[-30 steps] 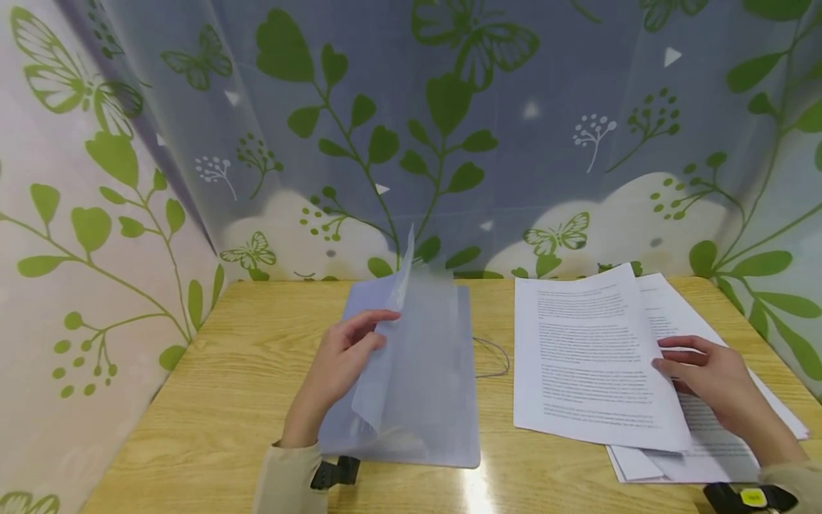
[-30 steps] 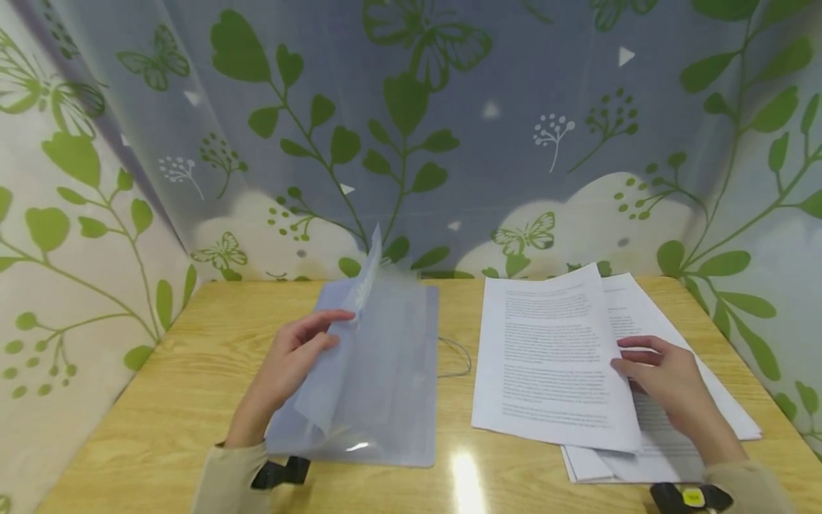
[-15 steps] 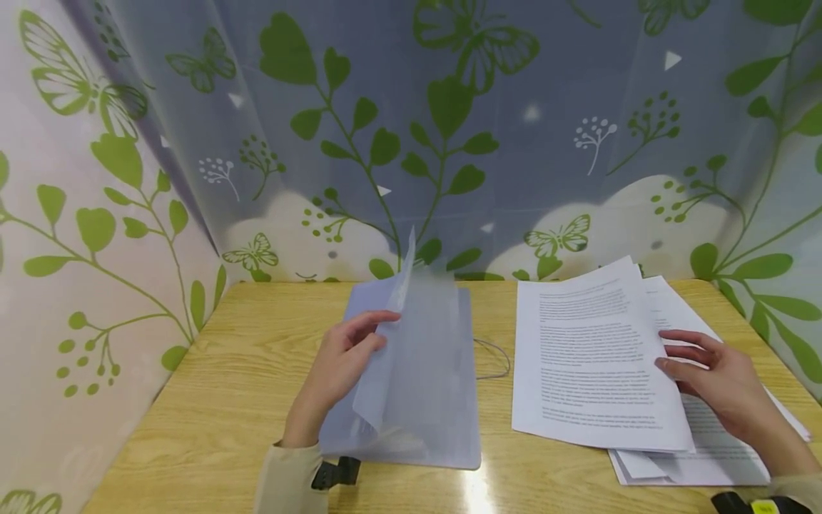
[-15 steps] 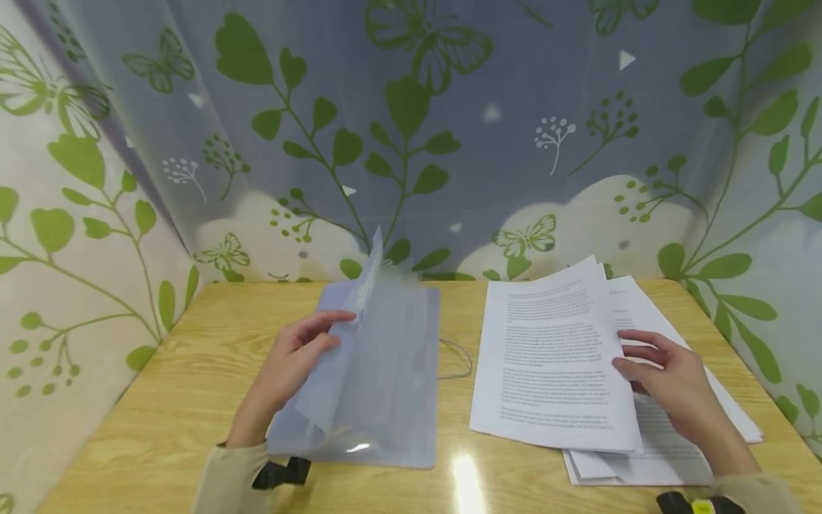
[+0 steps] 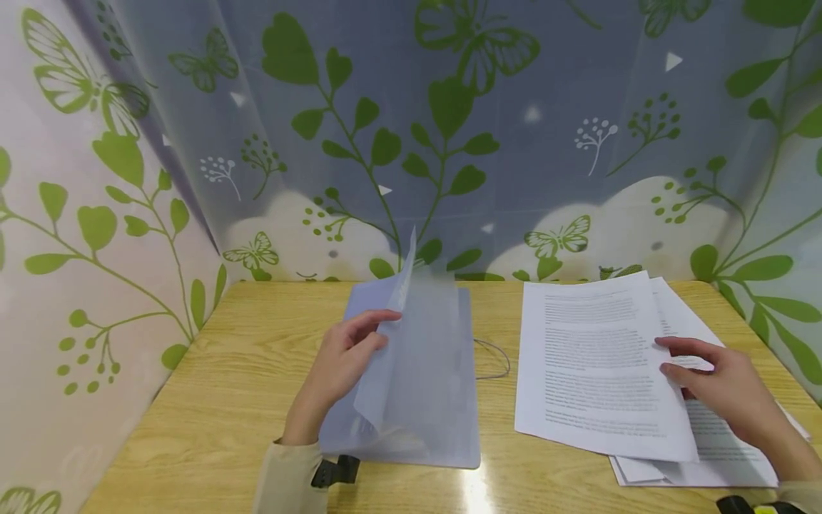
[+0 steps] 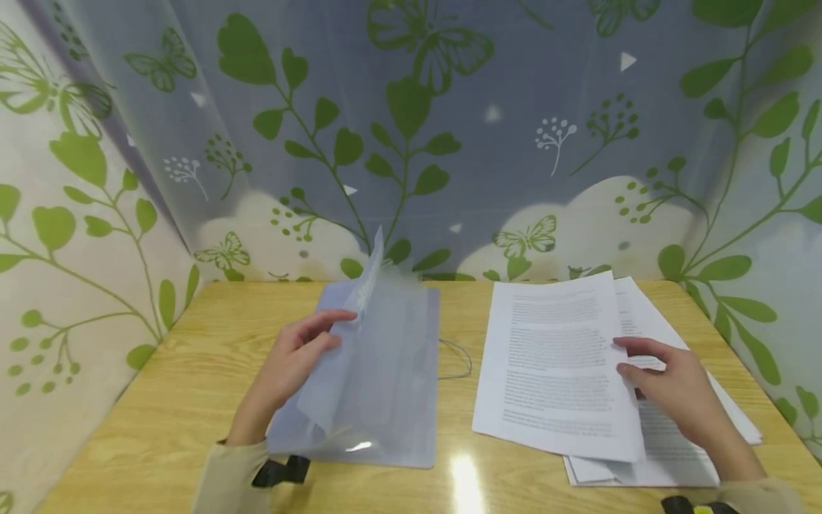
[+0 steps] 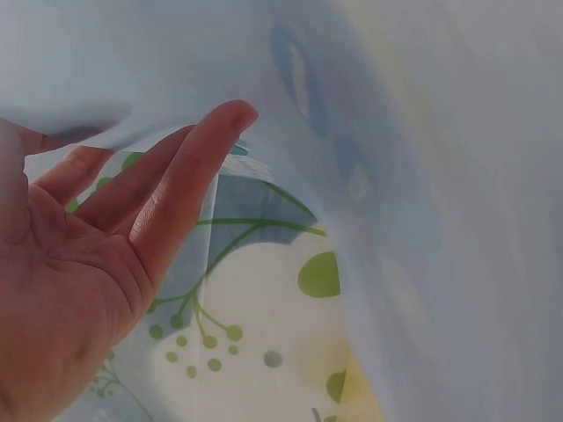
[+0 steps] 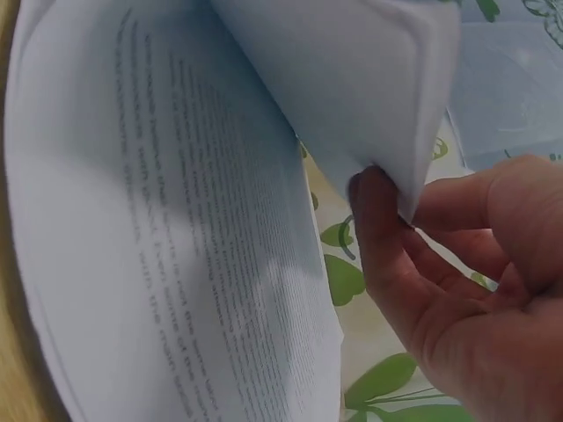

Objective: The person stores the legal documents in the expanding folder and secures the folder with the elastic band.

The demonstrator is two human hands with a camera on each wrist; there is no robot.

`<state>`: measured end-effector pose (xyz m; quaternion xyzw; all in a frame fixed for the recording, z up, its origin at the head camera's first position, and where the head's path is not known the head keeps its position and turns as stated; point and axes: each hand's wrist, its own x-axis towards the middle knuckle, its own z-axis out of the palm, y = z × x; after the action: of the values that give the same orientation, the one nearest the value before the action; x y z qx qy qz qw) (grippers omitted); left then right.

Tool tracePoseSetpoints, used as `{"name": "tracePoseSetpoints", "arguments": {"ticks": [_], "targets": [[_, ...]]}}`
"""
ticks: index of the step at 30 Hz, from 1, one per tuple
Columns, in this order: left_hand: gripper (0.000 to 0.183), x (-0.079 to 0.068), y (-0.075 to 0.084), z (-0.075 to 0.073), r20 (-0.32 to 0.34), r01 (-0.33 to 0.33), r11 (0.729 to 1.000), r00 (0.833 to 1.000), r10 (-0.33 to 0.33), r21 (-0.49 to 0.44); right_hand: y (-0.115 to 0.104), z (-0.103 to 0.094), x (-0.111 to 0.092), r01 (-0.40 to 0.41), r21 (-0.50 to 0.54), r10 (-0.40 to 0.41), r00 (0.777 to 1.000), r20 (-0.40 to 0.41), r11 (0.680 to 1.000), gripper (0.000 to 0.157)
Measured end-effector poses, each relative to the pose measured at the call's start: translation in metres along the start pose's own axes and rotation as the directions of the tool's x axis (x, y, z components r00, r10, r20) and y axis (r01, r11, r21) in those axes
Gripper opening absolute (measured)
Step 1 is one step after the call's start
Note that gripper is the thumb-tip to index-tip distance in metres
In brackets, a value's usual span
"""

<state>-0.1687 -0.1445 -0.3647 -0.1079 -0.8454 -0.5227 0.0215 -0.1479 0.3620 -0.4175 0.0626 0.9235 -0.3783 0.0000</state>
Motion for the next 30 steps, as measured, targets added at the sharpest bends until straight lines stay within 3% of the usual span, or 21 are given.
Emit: {"name": "tracePoseSetpoints", "arguments": {"ticks": [3, 7, 15, 19, 25, 30], "targets": [[0.035, 0.0, 0.0, 0.0, 0.002, -0.003, 1.0, 1.0, 0.003, 0.006, -0.002, 0.0, -0.001, 0.009, -0.062, -0.008, 1.0, 0.017, 0.998, 0.052], [0.035, 0.001, -0.002, 0.0, 0.002, -0.01, 1.0, 1.0, 0.01, 0.017, 0.003, 0.0, 0.001, 0.006, -0.06, -0.003, 0.998, 0.058, 0.998, 0.052], [0.035, 0.0, -0.001, 0.0, -0.001, -0.01, 1.0, 1.0, 0.01, 0.014, 0.015, -0.002, 0.009, -0.131, 0.022, 0.125, 0.973, 0.192, 0.991, 0.053], [0.036, 0.0, -0.001, 0.001, 0.01, -0.016, 1.0, 1.0, 0.016, 0.008, 0.016, -0.001, 0.007, -0.128, 0.032, 0.121, 0.977, 0.177, 0.991, 0.053], [0.035, 0.0, -0.001, 0.001, 0.014, -0.014, 1.0, 1.0, 0.014, 0.012, 0.015, -0.002, 0.001, -0.077, 0.046, 0.073, 0.994, 0.087, 0.996, 0.048], [0.035, 0.001, -0.002, 0.0, 0.012, -0.01, 1.0, 1.0, 0.01, 0.008, 0.016, -0.003, -0.003, -0.062, 0.138, 0.055, 0.997, 0.056, 0.989, 0.038]]}}
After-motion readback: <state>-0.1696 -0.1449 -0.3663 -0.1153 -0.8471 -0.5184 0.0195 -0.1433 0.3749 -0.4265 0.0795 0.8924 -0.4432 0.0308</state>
